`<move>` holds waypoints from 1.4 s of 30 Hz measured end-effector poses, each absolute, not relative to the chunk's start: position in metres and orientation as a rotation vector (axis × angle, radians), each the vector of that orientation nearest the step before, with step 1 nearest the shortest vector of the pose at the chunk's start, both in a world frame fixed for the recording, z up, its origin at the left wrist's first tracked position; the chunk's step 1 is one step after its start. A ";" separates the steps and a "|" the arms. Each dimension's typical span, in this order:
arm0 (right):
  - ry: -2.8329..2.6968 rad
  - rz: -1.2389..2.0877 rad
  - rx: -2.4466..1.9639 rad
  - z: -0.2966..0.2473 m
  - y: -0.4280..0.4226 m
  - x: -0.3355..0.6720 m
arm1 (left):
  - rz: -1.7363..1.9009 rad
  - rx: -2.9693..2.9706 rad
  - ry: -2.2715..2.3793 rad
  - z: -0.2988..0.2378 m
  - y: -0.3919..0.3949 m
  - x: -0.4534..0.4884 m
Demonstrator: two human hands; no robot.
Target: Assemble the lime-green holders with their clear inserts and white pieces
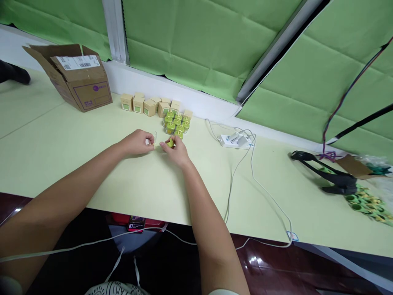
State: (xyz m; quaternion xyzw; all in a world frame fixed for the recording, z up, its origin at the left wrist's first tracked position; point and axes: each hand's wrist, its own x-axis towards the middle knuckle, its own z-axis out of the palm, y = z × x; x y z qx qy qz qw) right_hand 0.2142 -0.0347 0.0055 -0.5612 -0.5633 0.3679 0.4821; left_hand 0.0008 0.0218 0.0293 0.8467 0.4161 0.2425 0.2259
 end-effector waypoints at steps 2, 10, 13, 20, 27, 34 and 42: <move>-1.496 0.744 -1.482 0.002 -0.036 0.211 | 0.519 2.375 1.194 0.030 0.021 0.000; -1.625 0.731 -1.480 -0.001 -0.041 0.199 | 0.382 2.471 1.208 0.037 0.020 -0.005; -1.655 0.707 -1.505 -0.003 -0.040 0.199 | 0.527 2.514 1.221 0.042 0.019 -0.008; -1.727 0.651 -1.526 -0.003 -0.038 0.198 | 0.422 2.558 1.367 0.048 0.021 -0.014; -1.691 0.620 -1.503 -0.001 -0.040 0.202 | 0.343 2.524 1.345 0.045 0.030 -0.020; -1.701 0.640 -1.497 -0.001 -0.039 0.203 | 0.358 2.535 1.220 0.043 0.037 -0.025; -1.720 0.623 -1.495 0.001 -0.041 0.204 | 0.402 2.528 1.240 0.046 0.035 -0.021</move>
